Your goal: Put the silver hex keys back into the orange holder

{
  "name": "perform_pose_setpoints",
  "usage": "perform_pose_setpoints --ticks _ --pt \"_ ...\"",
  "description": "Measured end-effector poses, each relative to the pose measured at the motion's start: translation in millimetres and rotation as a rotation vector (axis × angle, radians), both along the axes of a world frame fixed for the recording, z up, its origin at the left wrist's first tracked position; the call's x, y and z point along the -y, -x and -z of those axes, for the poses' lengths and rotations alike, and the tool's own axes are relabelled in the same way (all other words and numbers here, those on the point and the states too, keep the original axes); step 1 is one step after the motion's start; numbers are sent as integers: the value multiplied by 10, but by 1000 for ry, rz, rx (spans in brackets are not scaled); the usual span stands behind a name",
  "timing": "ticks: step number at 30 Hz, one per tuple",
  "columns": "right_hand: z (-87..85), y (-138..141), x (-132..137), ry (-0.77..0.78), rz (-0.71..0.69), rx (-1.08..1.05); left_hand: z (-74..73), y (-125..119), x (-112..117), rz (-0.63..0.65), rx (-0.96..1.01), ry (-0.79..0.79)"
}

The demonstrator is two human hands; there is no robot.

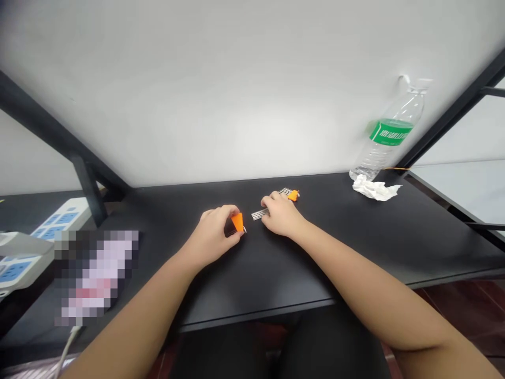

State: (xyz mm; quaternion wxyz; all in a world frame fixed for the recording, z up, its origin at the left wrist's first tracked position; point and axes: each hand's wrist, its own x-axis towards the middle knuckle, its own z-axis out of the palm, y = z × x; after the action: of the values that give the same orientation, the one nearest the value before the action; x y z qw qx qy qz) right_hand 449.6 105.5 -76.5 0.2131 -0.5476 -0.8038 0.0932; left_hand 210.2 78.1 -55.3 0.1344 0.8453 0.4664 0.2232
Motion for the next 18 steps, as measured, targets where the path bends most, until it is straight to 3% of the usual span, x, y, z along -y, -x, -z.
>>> perform_pose_setpoints --ticks 2,6,13,18 --pt "-58 25 51 -27 -87 -120 -7 -1 9 7 28 -15" --pt "-190 143 171 181 -343 -354 -34 -5 28 23 78 -32" --pt "-154 228 183 600 -220 -563 -45 -7 48 48 75 -49" --pt "-138 185 155 654 -184 -581 -36 -12 48 49 67 -31"
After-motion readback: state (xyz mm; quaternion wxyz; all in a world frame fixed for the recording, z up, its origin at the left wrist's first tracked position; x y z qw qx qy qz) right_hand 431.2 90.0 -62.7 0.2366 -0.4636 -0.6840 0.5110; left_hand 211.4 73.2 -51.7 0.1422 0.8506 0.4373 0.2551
